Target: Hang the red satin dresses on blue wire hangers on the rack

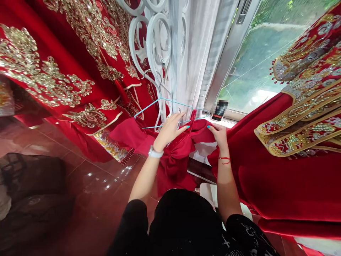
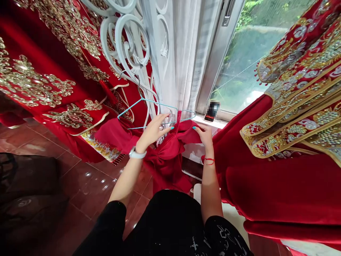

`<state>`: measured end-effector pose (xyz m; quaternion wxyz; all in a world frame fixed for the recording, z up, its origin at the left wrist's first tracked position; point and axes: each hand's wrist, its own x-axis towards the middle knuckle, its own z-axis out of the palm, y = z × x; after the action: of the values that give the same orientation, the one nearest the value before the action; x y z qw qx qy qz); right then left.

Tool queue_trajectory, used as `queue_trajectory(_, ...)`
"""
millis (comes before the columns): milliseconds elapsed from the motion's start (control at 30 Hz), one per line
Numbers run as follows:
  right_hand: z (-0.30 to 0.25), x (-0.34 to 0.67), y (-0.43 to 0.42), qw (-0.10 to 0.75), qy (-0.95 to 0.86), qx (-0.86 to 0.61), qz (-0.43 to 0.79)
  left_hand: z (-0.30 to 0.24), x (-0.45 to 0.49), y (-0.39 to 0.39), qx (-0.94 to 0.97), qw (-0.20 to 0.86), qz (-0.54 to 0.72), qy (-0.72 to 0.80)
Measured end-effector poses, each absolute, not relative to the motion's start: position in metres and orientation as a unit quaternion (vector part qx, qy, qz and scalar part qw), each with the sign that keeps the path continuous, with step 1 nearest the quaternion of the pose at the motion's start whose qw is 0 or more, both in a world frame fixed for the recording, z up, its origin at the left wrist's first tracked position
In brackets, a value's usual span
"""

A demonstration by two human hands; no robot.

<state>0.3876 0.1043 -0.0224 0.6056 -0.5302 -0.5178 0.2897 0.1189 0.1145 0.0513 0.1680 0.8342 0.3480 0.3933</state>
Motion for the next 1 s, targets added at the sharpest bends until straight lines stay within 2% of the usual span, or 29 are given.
queue_trajectory(133, -0.028, 0.384, 0.096, 0.643, -0.472, -0.544, 0.260, 0.030, 0.168, 0.149, 0.789, 0.279, 0.415, 0.357)
queue_trajectory(333, -0.016, 0.391, 0.104, 0.725, -0.383, -0.555, 0.142, 0.023, 0.175, 0.156, 0.756, 0.315, 0.446, 0.361)
queue_trajectory(500, 0.038, 0.369, 0.109, 0.680, -0.511, -0.511, 0.120, 0.031, 0.174, 0.147, 0.758, 0.309, 0.445, 0.363)
queue_trajectory(633, 0.070, 0.338, 0.103, 0.601, -0.607, -0.509, 0.099, 0.035, 0.183, 0.143, 0.760, 0.303, 0.444, 0.364)
queue_trajectory(733, 0.074, 0.327, 0.101, 0.567, -0.633, -0.521, 0.084, 0.037, 0.188, 0.140, 0.732, 0.292, 0.482, 0.383)
queue_trajectory(900, 0.061, 0.332, 0.095, 0.577, -0.634, -0.512, 0.063, 0.034, 0.185, 0.115, 0.682, 0.272, 0.567, 0.372)
queue_trajectory(1000, 0.052, 0.332, 0.084, 0.586, -0.613, -0.528, 0.040, 0.024, 0.178, 0.098, 0.688, 0.282, 0.555, 0.374)
